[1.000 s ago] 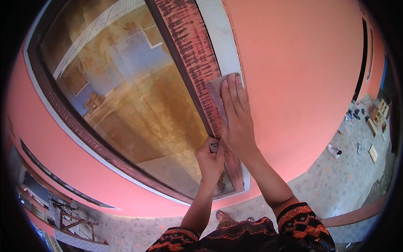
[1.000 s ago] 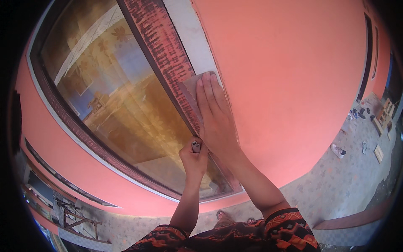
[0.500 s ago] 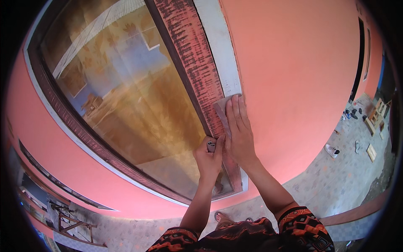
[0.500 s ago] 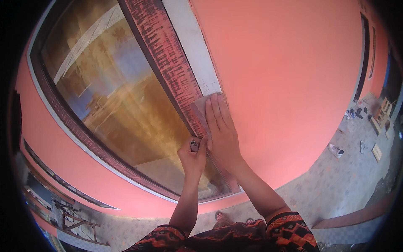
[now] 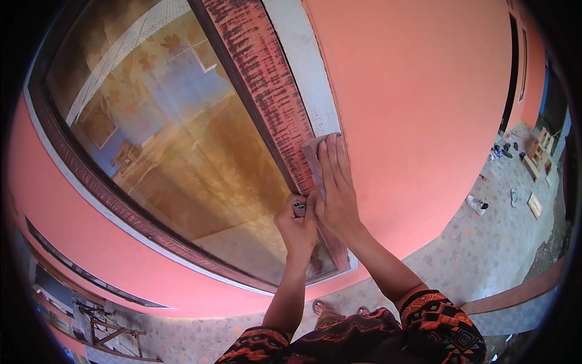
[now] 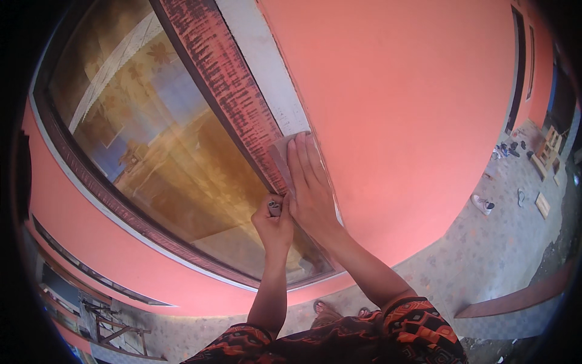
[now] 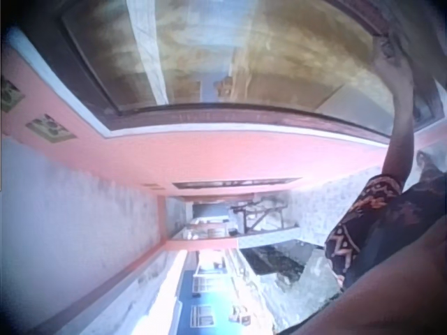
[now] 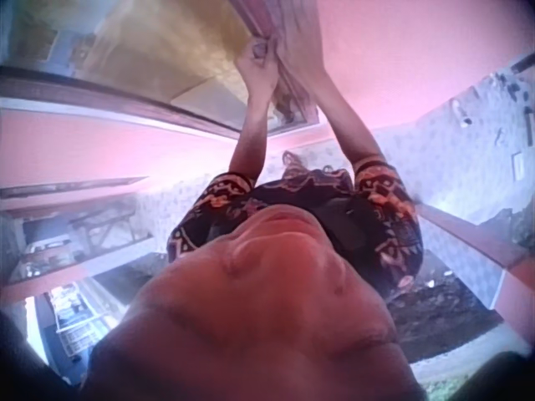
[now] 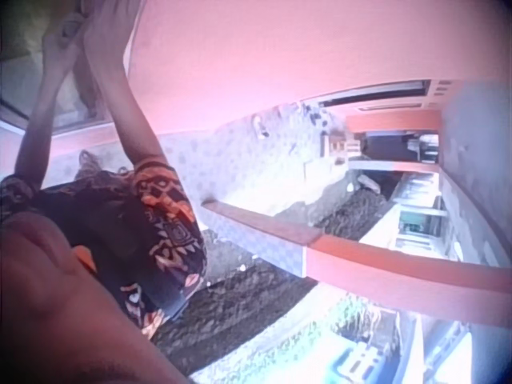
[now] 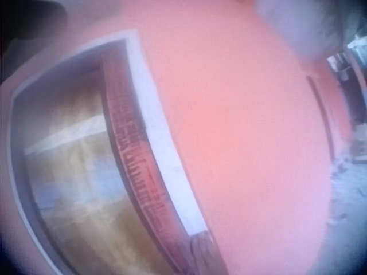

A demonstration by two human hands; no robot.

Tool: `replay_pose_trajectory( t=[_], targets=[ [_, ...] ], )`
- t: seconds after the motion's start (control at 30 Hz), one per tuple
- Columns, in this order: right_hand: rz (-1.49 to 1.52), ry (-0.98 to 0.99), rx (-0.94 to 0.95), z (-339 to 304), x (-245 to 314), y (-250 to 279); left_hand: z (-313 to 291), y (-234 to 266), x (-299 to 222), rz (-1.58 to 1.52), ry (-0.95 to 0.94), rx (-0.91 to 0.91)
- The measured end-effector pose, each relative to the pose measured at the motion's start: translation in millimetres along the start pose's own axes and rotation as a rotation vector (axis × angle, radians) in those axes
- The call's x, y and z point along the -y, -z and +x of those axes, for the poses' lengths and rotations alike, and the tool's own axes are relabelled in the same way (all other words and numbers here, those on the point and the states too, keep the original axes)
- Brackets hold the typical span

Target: The person sands the vertical edge of a pink wall next to a window using a sanding block. They hold the block with both hands and rub it up and down along the trim, then switch hands to continue sanding the same area.

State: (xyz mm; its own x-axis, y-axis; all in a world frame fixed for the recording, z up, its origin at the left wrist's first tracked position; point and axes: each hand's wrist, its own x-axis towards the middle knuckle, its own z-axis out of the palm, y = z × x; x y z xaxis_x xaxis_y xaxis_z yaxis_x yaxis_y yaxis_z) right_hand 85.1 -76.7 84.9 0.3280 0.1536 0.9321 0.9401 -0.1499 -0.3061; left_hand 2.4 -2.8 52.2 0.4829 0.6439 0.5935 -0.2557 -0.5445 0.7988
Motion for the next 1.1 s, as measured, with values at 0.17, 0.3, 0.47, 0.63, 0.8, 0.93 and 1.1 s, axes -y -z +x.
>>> replay_pose_trajectory(
  t=[0.17, 0.3, 0.47, 0.63, 0.8, 0.93, 1.1],
  targets=[
    [0.082, -0.009, 0.04, 28, 4, 7, 1, 1, 3, 0.043, -0.045, -0.005],
    [0.079, -0.008, 0.062, 0, -10, 14, 0, 1, -4, 0.039, -0.006, 0.031],
    [0.109, -0.02, 0.054, 22, 1, 20, 2, 0, 7, 0.062, -0.059, -0.002],
    [0.091, -0.062, 0.159, 18, -2, 27, 2, -1, 1, 0.035, -0.031, -0.002],
    [0.06, 0.037, 0.077, 26, -2, 25, 1, -2, 4, 0.036, -0.07, -0.007],
    [0.038, 0.064, 0.067, 44, 1, 20, 1, 1, 8, 0.023, -0.025, 0.012],
    [-0.031, -0.003, 0.109, 1, -6, 20, 3, -1, 0, 0.054, -0.062, 0.018]
  ],
)
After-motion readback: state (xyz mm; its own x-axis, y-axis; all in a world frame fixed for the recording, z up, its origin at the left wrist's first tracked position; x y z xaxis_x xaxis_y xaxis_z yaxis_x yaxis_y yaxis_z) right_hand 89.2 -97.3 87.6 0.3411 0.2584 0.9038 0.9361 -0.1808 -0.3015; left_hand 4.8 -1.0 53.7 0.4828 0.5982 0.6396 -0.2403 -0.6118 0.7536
